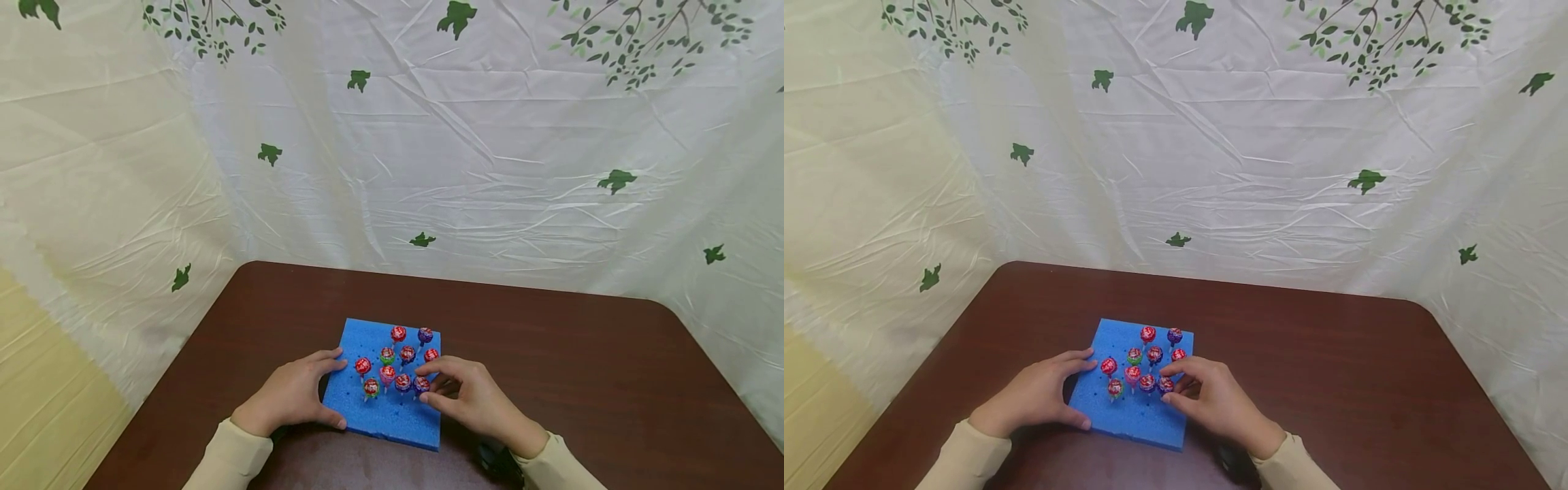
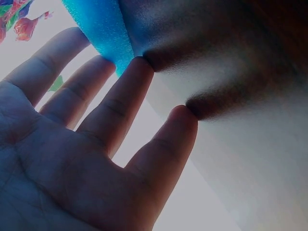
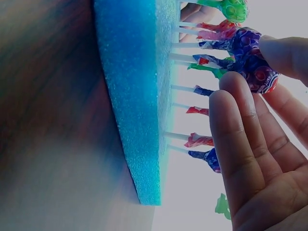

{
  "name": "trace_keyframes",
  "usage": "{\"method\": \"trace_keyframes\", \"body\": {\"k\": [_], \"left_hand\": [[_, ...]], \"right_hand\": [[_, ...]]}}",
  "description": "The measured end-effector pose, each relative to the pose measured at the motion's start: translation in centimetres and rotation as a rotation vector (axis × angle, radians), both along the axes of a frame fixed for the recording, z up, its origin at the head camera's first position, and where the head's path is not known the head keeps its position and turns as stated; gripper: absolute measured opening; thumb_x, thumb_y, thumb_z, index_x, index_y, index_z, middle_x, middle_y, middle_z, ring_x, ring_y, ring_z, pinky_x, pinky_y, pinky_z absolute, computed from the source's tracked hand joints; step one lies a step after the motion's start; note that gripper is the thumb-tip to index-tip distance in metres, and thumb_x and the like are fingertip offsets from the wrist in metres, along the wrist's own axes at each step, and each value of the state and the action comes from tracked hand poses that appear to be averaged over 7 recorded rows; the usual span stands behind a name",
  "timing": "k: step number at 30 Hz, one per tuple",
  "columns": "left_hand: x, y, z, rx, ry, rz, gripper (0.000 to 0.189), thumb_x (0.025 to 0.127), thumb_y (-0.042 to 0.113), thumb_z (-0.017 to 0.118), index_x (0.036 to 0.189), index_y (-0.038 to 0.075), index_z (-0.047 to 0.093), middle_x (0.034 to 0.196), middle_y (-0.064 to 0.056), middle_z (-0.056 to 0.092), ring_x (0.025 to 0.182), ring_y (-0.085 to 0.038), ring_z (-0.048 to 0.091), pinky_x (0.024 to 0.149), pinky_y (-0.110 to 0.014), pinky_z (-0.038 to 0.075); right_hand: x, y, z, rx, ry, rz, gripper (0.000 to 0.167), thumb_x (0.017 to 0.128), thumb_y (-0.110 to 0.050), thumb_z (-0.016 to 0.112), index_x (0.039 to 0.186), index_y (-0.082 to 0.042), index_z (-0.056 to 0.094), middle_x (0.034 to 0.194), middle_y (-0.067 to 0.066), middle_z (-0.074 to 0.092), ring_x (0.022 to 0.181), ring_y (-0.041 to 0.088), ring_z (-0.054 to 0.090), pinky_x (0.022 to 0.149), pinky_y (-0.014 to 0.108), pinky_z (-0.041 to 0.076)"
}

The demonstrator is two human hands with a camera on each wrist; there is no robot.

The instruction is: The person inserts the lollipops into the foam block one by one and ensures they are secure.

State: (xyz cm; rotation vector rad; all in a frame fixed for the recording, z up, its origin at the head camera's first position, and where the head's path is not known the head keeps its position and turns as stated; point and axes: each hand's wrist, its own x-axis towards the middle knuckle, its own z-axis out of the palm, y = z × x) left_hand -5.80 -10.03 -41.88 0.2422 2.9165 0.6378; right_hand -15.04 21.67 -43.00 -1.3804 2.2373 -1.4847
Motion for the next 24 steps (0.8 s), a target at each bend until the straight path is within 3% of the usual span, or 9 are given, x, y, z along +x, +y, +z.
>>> {"method": "trace_keyframes", "body": {"k": [13, 17, 24], "left_hand": [[0.0, -0.1, -0.1, 0.001, 0.008, 0.000, 0.100, 0.061, 0.069, 0.082, 0.140, 0.013, 0.059, 0.150, -0.004, 0.046, 0.134, -0.030, 0.047, 0.097, -0.058, 0.046], [0.0, -0.1, 0.0, 0.004, -0.006, 0.003, 0.100, 0.061, 0.069, 0.082, 0.141, 0.013, 0.059, 0.151, -0.005, 0.046, 0.134, -0.030, 0.047, 0.097, -0.058, 0.045], [-0.4, -0.2, 0.4, 0.018, -0.021, -0.019, 0.096, 0.066, 0.066, 0.082, 0.140, 0.010, 0.058, 0.151, -0.006, 0.046, 0.135, -0.030, 0.046, 0.100, -0.056, 0.044]], "right_hand": [[-0.4, 0.8, 0.9, 0.036, 0.048, 0.010, 0.040, 0.083, -0.013, 0.083, 0.120, -0.011, 0.068, 0.107, 0.001, 0.067, 0.082, 0.009, 0.067, 0.069, 0.036, 0.060], [-0.8, 1.5, 1.6, 0.036, 0.071, -0.023, 0.041, 0.083, -0.011, 0.083, 0.120, -0.012, 0.068, 0.107, 0.002, 0.068, 0.081, 0.011, 0.067, 0.068, 0.036, 0.060], [-1.9, 4.7, 2.4, 0.106, 0.126, -0.093, 0.037, 0.086, -0.014, 0.080, 0.121, -0.018, 0.067, 0.112, -0.009, 0.066, 0.084, 0.008, 0.068, 0.070, 0.037, 0.060]]}}
